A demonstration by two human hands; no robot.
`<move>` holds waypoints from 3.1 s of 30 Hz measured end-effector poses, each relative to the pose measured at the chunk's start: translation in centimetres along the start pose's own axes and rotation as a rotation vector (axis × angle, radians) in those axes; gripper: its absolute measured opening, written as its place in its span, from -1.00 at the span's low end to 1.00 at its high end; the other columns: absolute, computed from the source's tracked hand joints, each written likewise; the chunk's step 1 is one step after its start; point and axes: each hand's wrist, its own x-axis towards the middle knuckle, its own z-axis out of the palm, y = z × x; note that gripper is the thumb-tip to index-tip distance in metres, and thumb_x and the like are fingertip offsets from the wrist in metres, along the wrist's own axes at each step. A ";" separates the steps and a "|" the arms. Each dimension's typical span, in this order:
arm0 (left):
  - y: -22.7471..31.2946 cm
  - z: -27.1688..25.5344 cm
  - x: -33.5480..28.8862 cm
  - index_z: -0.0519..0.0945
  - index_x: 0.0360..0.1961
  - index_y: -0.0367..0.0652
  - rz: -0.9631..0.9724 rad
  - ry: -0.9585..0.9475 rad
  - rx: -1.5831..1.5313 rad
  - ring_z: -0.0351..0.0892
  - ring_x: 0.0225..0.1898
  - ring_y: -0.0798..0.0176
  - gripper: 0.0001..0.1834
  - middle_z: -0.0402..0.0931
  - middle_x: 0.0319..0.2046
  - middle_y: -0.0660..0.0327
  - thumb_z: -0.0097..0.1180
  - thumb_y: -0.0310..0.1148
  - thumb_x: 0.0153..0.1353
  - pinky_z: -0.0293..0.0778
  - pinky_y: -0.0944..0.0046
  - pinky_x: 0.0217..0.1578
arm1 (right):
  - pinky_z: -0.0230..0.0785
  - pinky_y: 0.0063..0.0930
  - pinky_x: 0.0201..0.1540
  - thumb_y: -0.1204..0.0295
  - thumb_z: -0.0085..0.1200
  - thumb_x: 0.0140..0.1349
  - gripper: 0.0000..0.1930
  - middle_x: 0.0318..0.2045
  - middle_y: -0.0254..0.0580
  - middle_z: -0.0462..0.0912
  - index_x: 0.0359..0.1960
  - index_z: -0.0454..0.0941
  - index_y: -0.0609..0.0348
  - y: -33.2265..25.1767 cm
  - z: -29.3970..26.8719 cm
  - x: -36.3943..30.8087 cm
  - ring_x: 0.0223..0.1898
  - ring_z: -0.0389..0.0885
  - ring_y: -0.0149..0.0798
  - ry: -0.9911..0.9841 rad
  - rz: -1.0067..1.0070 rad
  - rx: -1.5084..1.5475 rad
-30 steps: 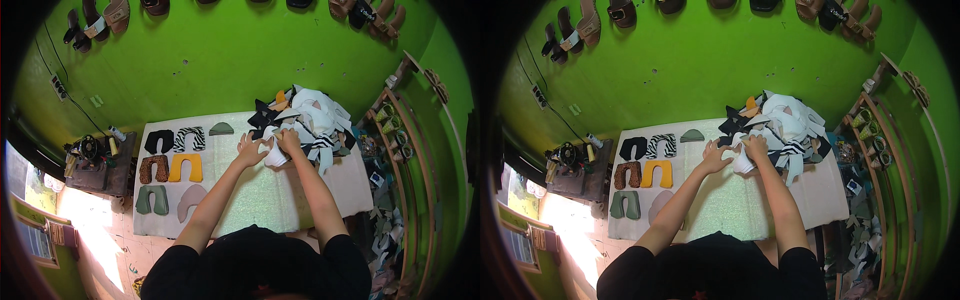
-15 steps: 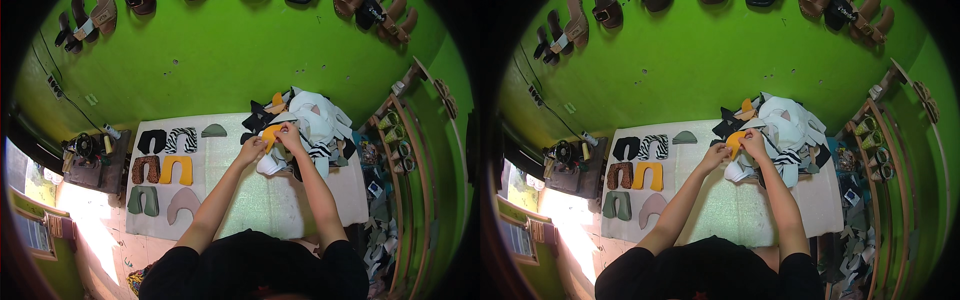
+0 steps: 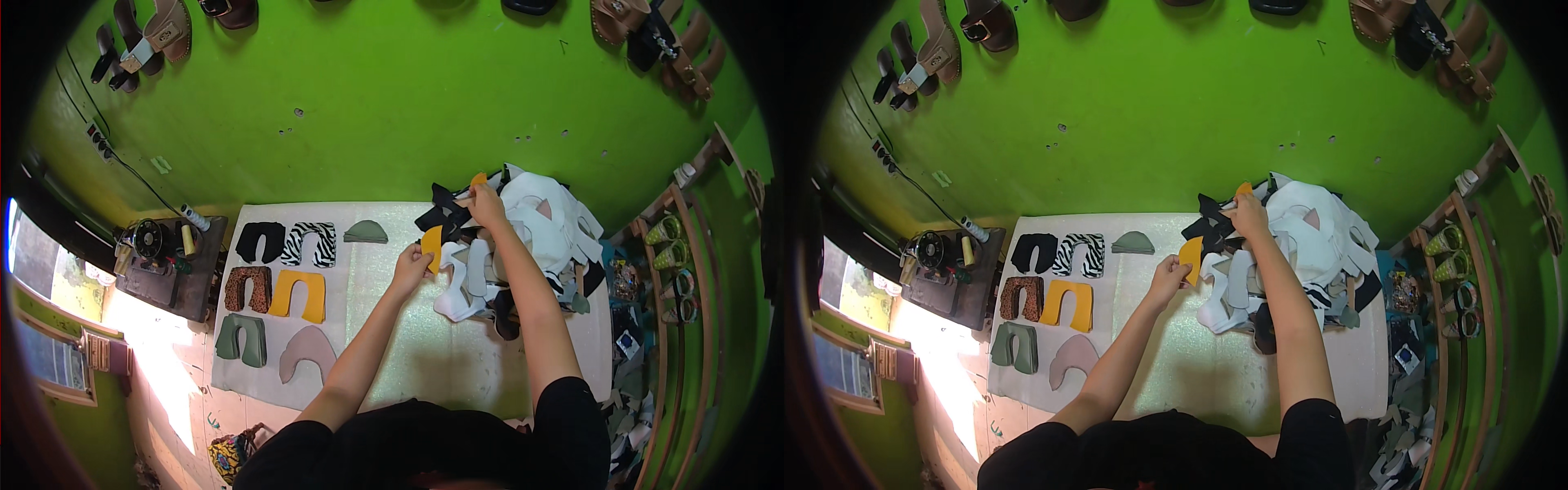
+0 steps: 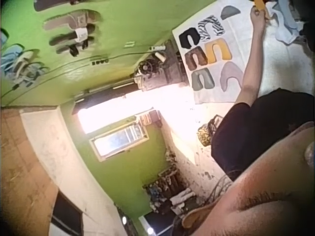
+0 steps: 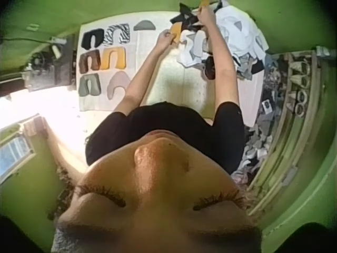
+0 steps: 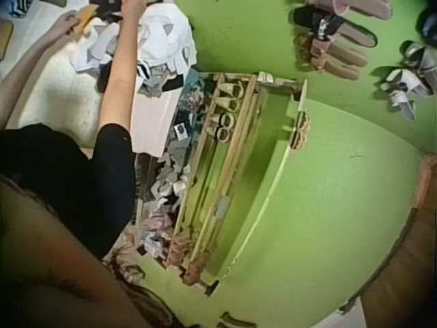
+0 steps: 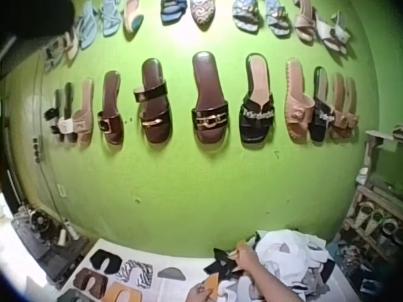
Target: Sort various fabric and leather shoe upper components by color and pattern on a workbench.
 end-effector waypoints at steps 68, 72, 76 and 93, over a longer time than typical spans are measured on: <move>2.8 -11.4 -15.2 0.20 0.10 -0.33 -0.130 -0.431 -0.158 0.49 -0.17 0.31 -0.57 0.37 -0.08 0.11 -0.20 -0.52 0.17 0.45 0.48 -0.27 | 0.37 -0.49 -0.39 0.52 0.12 -0.07 -0.81 -0.46 -0.10 0.53 -0.37 0.48 0.29 -21.1 -2.9 -20.3 -0.45 0.53 -0.25 -0.071 -0.060 0.649; 2.3 -12.4 -14.5 0.20 0.10 -0.34 -0.140 -0.383 -0.080 0.51 -0.22 0.37 -0.59 0.39 -0.11 0.13 -0.23 -0.55 0.19 0.43 0.53 -0.33 | 0.36 -0.47 -0.41 0.50 0.12 -0.06 -0.82 -0.46 -0.12 0.51 -0.38 0.49 0.28 -21.6 -2.1 -19.9 -0.45 0.52 -0.24 -0.075 -0.077 0.607; 2.2 -12.9 -13.8 0.20 0.10 -0.35 -0.164 -0.358 -0.067 0.51 -0.26 0.39 -0.60 0.40 -0.12 0.14 -0.24 -0.56 0.20 0.42 0.54 -0.35 | 0.35 -0.45 -0.42 0.45 0.09 -0.01 -0.84 -0.46 -0.13 0.51 -0.38 0.51 0.25 -20.0 0.9 -19.8 -0.46 0.52 -0.24 0.022 -0.071 0.456; -3.9 -16.4 -1.1 0.46 -0.21 -0.42 -0.065 0.131 0.500 0.54 -0.51 0.31 -0.73 0.54 -0.48 0.10 0.02 -0.58 0.00 0.44 0.40 -0.49 | 0.35 -0.33 -0.35 0.48 0.06 0.01 -0.86 -0.55 0.00 0.55 -0.45 0.42 0.30 -16.5 11.7 -12.5 -0.44 0.54 -0.06 -0.198 0.362 0.463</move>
